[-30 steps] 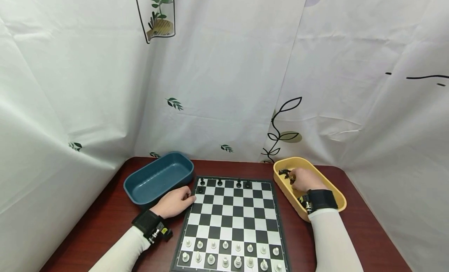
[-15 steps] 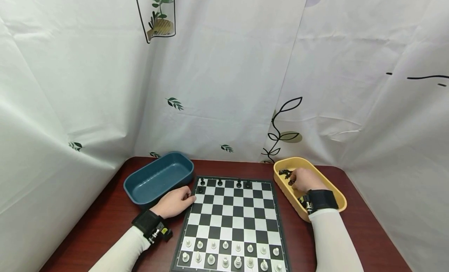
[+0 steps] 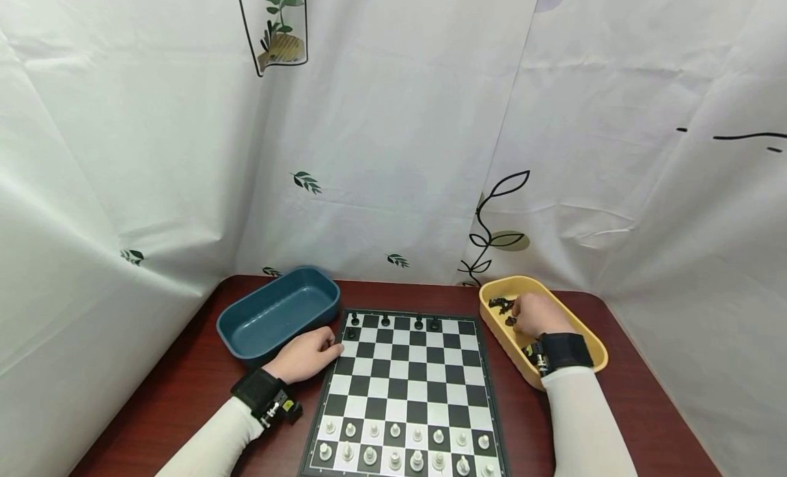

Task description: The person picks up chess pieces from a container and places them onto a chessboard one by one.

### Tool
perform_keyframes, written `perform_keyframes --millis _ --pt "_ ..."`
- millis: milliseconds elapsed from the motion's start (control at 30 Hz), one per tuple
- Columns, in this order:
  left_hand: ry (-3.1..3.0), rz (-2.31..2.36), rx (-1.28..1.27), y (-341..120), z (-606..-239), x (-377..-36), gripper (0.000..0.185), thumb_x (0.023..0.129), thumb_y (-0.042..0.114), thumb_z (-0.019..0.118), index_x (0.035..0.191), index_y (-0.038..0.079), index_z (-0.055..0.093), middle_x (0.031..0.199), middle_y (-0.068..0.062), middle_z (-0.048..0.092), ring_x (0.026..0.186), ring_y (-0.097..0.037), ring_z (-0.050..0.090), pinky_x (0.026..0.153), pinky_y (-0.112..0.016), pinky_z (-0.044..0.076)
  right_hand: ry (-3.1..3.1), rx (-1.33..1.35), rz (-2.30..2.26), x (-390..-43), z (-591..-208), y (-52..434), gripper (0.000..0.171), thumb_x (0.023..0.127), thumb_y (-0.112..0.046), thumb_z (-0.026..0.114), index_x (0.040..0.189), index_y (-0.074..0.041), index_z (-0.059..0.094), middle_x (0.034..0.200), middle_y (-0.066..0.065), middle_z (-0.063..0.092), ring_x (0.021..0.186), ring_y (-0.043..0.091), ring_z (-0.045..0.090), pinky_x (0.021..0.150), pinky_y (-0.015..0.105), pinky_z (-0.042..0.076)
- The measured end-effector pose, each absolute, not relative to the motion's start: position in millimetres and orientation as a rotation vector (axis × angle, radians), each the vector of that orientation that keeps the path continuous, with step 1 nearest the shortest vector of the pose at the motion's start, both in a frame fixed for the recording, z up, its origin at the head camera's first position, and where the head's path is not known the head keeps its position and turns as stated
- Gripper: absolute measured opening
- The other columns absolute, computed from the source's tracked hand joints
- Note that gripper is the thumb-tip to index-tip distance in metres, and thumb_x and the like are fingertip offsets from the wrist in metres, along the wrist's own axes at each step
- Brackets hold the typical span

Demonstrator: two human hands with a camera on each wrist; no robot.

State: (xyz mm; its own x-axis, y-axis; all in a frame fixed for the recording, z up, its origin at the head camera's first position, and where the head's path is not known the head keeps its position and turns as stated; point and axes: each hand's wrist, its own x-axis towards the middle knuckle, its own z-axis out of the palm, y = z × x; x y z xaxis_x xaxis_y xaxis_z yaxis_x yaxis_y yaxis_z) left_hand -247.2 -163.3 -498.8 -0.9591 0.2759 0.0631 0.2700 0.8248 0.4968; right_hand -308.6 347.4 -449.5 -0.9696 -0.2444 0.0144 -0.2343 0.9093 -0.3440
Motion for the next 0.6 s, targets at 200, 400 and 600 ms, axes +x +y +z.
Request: perform_keyframes --millis 200,400,600 --pt "2.991 0.815 0.450 -163.4 -499.4 -247.7 0.029 0.108 0.037 0.069 0.085 0.022 0.060 0.071 0.007 0.055 0.065 -0.012 0.052 0.064 -0.035 0.043 3.045 -0.376 -0.514 -307.6 -450.1 347.6 0.013 0.082 0.000 0.087 0.089 -0.002 0.076 0.081 0.003 0.068 0.069 0.021 0.058 0.065 0.038 0.048" --pt "2.991 0.818 0.458 -163.9 -500.1 -248.3 0.029 0.108 0.038 0.069 0.085 0.022 0.060 0.071 0.007 0.055 0.064 -0.012 0.052 0.064 -0.035 0.043 3.044 -0.351 -0.548 -308.7 -454.3 349.4 0.020 0.082 -0.005 0.090 0.080 -0.007 0.071 0.071 0.000 0.061 0.063 0.019 0.056 0.061 0.037 0.046" --pt "2.993 0.820 0.466 -164.2 -500.1 -248.2 0.029 0.108 0.037 0.069 0.085 0.022 0.060 0.071 0.007 0.055 0.064 -0.012 0.052 0.064 -0.035 0.043 3.040 -0.325 -0.557 -309.7 -457.1 351.0 0.019 0.084 -0.007 0.090 0.078 -0.008 0.071 0.069 0.000 0.061 0.061 0.019 0.056 0.059 0.036 0.046"
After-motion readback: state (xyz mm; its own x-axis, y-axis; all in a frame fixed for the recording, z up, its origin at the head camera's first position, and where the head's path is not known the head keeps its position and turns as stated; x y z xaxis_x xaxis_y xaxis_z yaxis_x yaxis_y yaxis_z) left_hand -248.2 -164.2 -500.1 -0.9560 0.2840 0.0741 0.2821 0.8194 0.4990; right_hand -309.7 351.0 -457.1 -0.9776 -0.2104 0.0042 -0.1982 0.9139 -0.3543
